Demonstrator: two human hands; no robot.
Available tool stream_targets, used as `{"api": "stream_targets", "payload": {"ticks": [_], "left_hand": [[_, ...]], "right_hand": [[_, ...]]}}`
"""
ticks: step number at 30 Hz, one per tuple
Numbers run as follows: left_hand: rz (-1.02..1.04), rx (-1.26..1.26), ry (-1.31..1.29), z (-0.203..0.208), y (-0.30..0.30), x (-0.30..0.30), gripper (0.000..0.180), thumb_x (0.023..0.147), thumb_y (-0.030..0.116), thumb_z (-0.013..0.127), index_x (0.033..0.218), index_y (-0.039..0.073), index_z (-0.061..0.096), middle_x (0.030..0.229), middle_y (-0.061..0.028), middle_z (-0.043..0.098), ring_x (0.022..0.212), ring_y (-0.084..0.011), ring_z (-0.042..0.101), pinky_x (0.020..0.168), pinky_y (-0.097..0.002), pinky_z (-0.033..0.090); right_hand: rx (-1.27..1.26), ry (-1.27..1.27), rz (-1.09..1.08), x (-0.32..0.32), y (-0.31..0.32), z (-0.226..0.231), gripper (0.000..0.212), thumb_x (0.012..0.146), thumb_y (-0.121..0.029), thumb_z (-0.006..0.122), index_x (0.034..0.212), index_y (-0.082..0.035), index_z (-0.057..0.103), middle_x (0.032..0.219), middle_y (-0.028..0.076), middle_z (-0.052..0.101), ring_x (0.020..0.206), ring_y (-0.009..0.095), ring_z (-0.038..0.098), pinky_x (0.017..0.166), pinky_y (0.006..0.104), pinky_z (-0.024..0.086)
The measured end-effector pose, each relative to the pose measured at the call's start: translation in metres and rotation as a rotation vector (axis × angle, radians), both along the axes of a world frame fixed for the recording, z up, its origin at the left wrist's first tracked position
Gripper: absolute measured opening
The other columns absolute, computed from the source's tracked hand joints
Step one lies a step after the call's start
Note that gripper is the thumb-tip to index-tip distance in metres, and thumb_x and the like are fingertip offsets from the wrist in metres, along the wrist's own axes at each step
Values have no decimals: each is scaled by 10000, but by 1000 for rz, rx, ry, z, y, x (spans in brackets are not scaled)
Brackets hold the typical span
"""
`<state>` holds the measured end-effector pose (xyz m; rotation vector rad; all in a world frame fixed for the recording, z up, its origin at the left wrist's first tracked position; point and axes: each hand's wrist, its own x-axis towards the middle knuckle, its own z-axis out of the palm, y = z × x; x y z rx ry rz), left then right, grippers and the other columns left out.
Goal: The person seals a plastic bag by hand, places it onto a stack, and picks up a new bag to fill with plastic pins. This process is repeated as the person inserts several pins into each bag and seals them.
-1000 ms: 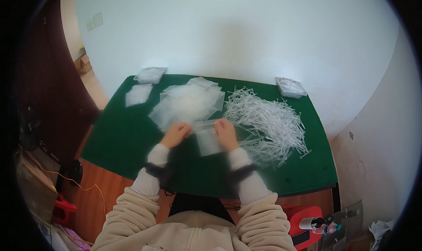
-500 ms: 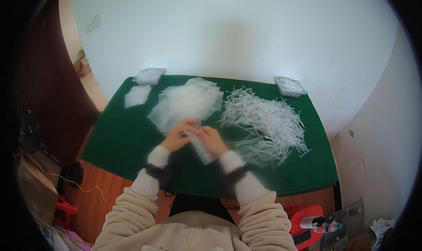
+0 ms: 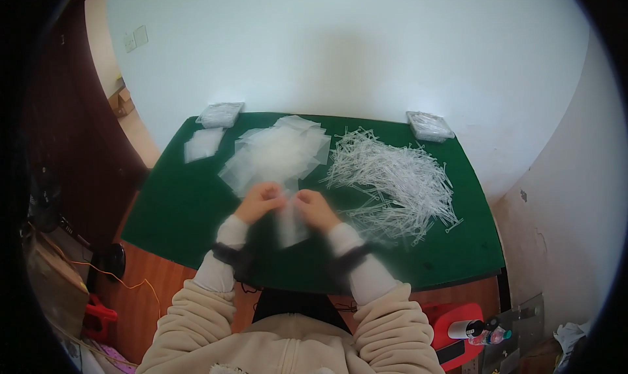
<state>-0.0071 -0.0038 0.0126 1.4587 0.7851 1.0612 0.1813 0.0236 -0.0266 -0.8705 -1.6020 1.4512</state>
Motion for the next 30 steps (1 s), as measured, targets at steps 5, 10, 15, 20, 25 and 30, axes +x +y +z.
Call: {"api": "stream_targets", "payload": {"ticks": [5, 10, 15, 20, 25, 30], "left_hand": [[-62, -124, 169, -2, -3, 5, 136, 814, 108, 656, 828, 28, 547, 755, -18, 613, 637, -74, 578, 568, -211, 466], [3, -145, 284, -8, 2, 6, 141, 811, 108, 658, 827, 24, 546, 747, -30, 613, 593, -85, 580, 528, -216, 468], [61, -128, 294, -5, 0, 7, 138, 813, 106, 652, 814, 23, 543, 731, -37, 613, 587, -91, 585, 524, -220, 469], [69, -59, 319, -1, -3, 10, 156, 817, 138, 655, 840, 7, 574, 723, -34, 618, 607, -89, 576, 552, -223, 464], [138, 149, 423, -5, 0, 8, 181, 808, 163, 658, 851, -9, 623, 708, -33, 625, 624, -89, 564, 577, -236, 453], [231, 265, 533, -6, -2, 9, 184, 793, 179, 654, 808, -4, 647, 677, -64, 627, 607, -118, 569, 577, -264, 448]], "right_hand": [[-178, 107, -29, 8, -3, 21, 162, 884, -211, 554, 821, -64, 575, 647, -37, 517, 551, 48, 460, 495, 205, 378], [-108, 33, -13, 5, -3, 14, 124, 867, -172, 571, 813, -62, 584, 668, -37, 537, 574, 41, 475, 523, 194, 388], [60, -53, 6, 4, -6, 13, 103, 843, -140, 603, 816, -42, 590, 689, -28, 563, 604, 39, 500, 540, 191, 400], [263, -99, -73, 5, 1, 0, 94, 813, -103, 626, 808, -14, 596, 687, -17, 578, 611, 39, 513, 551, 194, 413], [354, -162, -130, 4, 3, -2, 96, 809, -97, 619, 797, -5, 596, 663, -15, 572, 593, 40, 512, 540, 197, 413], [367, -179, -164, 5, 6, -7, 104, 816, -102, 609, 783, -5, 591, 647, -12, 566, 584, 45, 515, 532, 203, 412]]}}
